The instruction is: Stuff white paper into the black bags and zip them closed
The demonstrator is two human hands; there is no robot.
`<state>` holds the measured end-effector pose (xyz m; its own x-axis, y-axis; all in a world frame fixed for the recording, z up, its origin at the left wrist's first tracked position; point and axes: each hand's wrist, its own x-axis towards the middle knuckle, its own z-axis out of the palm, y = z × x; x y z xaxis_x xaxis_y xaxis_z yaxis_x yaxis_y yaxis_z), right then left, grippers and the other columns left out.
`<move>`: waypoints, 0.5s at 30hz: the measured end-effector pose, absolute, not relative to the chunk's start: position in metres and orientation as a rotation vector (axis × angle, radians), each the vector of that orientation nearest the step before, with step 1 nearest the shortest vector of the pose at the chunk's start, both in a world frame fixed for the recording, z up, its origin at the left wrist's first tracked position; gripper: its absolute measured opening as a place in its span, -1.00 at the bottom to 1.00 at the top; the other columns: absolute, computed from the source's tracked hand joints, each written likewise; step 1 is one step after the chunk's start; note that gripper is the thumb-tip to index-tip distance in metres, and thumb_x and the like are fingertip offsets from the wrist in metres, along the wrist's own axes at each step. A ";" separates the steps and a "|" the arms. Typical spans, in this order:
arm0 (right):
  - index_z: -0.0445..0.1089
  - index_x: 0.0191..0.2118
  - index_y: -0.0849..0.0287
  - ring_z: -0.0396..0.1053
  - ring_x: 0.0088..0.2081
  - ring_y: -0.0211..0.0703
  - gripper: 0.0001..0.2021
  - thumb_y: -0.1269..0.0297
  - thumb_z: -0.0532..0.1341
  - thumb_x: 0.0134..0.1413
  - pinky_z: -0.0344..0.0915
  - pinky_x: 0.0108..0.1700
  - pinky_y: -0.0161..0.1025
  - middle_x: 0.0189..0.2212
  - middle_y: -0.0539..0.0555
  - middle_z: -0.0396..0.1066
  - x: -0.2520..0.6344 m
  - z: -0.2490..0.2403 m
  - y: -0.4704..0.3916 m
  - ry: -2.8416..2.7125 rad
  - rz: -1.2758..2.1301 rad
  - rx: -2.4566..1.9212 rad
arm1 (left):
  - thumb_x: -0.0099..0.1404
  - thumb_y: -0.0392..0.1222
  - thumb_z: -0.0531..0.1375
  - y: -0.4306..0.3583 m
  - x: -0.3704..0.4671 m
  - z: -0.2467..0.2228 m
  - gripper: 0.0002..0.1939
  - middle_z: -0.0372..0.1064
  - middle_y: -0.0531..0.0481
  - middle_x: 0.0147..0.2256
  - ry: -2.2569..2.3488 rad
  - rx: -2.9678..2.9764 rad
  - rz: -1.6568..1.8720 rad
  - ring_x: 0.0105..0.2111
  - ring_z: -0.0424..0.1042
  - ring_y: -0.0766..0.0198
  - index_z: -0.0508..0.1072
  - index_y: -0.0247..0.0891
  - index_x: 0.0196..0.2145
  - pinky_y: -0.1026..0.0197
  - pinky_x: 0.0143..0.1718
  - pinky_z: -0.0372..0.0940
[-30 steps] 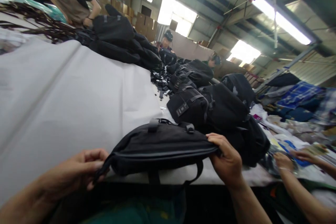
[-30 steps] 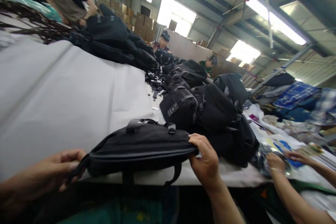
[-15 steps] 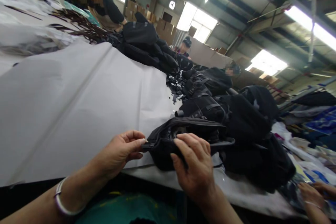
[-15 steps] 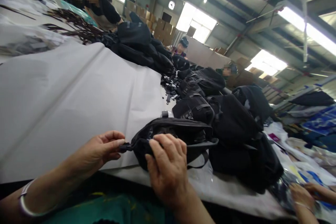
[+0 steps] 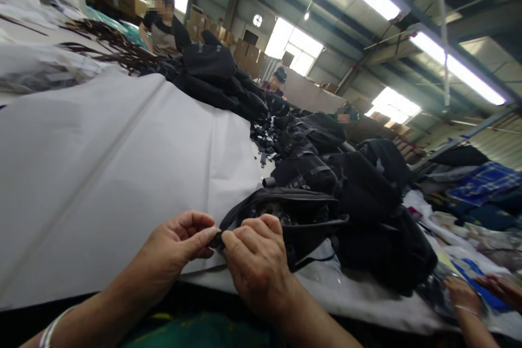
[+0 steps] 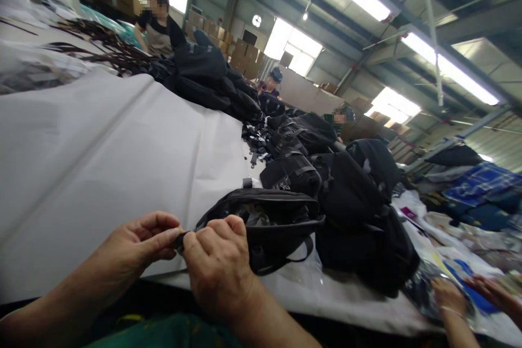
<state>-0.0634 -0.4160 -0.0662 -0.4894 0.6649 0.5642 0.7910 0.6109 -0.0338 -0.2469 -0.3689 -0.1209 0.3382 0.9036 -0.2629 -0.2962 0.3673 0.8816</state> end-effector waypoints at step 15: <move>0.30 -0.35 0.14 0.37 -0.35 -0.18 -0.83 0.45 0.12 0.32 0.16 -0.09 -0.13 -0.46 -0.01 0.40 -0.061 -0.057 -0.417 -2.214 -0.284 -1.214 | 0.25 0.49 0.17 -0.366 -0.233 -0.109 -0.34 0.31 0.08 -0.63 0.612 1.180 0.552 -0.62 0.32 0.34 0.32 -0.26 -0.45 0.32 -0.56 0.23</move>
